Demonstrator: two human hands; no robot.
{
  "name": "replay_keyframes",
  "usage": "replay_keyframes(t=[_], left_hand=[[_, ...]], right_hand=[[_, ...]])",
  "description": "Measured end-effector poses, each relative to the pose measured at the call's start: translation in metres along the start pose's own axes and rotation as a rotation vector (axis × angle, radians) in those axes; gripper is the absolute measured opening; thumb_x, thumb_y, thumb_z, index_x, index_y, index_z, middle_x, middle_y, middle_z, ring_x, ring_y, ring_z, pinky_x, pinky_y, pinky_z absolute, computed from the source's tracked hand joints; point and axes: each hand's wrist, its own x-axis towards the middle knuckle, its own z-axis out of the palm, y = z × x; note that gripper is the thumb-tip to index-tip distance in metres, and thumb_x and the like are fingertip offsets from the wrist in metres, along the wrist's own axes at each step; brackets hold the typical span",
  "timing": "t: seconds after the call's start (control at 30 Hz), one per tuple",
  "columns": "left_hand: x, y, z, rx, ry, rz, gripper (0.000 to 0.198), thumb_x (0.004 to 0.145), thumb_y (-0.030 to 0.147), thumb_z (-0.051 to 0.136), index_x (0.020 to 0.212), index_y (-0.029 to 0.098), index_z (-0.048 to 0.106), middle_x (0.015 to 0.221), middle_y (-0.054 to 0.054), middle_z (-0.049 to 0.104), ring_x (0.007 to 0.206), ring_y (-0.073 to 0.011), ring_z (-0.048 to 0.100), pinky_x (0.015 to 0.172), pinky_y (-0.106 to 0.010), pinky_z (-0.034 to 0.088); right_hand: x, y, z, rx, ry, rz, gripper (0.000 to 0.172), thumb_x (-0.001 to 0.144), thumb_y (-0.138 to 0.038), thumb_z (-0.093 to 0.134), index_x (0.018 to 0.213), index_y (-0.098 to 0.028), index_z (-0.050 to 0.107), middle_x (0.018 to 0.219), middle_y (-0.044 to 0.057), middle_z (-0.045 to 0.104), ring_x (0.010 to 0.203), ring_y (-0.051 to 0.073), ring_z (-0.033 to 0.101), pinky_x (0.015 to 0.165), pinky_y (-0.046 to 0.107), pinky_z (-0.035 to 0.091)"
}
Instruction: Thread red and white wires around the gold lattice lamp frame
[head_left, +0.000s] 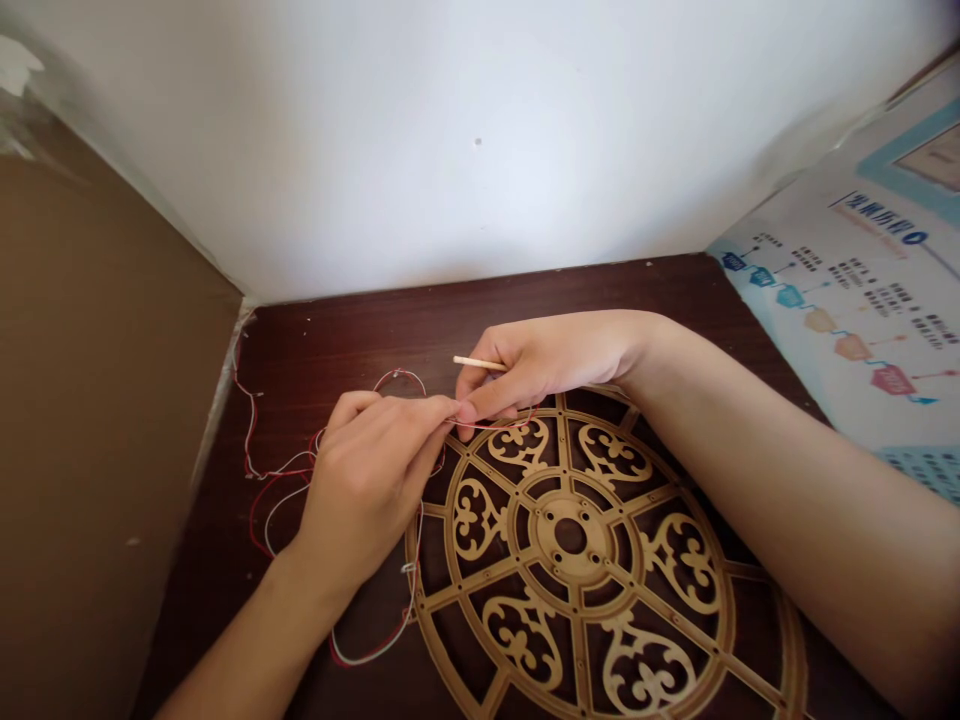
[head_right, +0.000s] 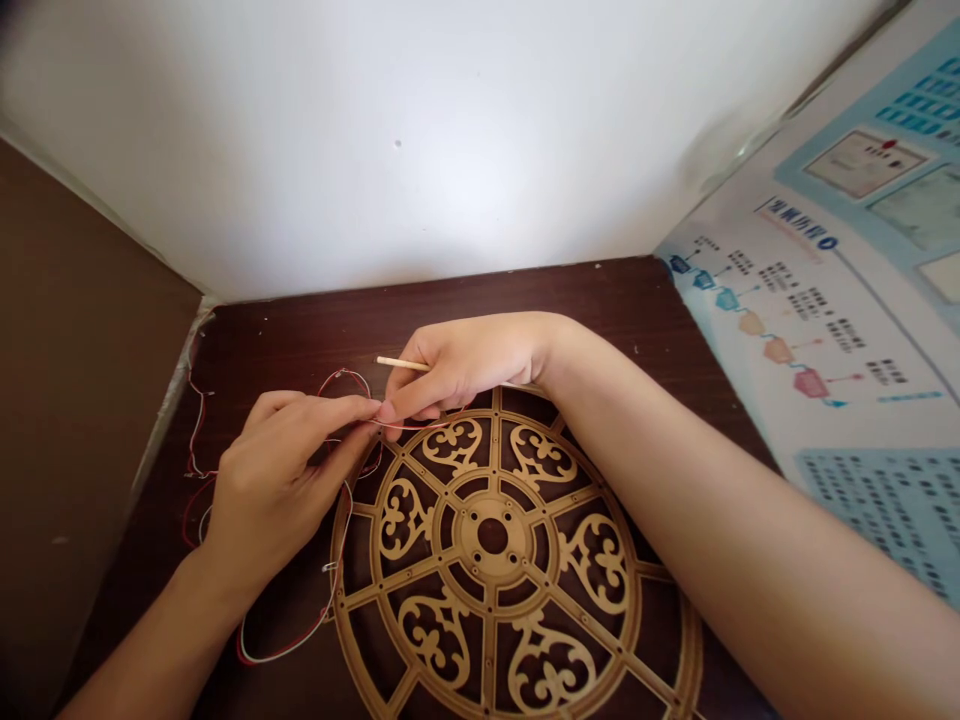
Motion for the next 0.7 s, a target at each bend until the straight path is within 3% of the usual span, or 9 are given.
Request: replay_keyframes(t=[0.3,0.5,0.7], left_hand=[[-0.0001,-0.0007,0.0019,-0.052,-0.002,-0.058,0.018,0.104,0.008,0.071,0.116,0.022,0.071,0.11,0.003,0.086,0.096,-0.0127,0.079,0.093,-0.031,0.051],[-0.0015,-0.0003,0.0014,-0.341,-0.067,-0.28,0.024,0.098,0.009,0.071,0.113,0.027,0.074,0.109,0.007,0.083,0.098,-0.013,0.077,0.096,-0.031,0.056],[0.0006,-0.0008,0.0014,-0.492,-0.064,-0.401,0.011,0.099,0.016,0.073,0.108,0.023,0.075,0.101,0.002,0.082,0.091,-0.0133,0.077,0.089,-0.029,0.059]], right_hand=[[-0.001,0.0006,0.0014,-0.051,0.024,-0.001,0.041,0.088,-0.056,0.087,0.085,-0.017,0.075,0.072,-0.003,0.063,0.064,0.009,0.052,0.06,0.025,0.038],[-0.0039,-0.0008,-0.0013,-0.093,0.026,-0.004,0.044,0.088,-0.059,0.086,0.09,-0.016,0.077,0.074,-0.001,0.067,0.065,0.01,0.056,0.06,0.025,0.039],[-0.0049,-0.0014,-0.0013,-0.099,0.032,-0.027,0.039,0.086,-0.055,0.089,0.09,-0.017,0.08,0.076,-0.001,0.071,0.068,0.011,0.058,0.062,0.026,0.041]])
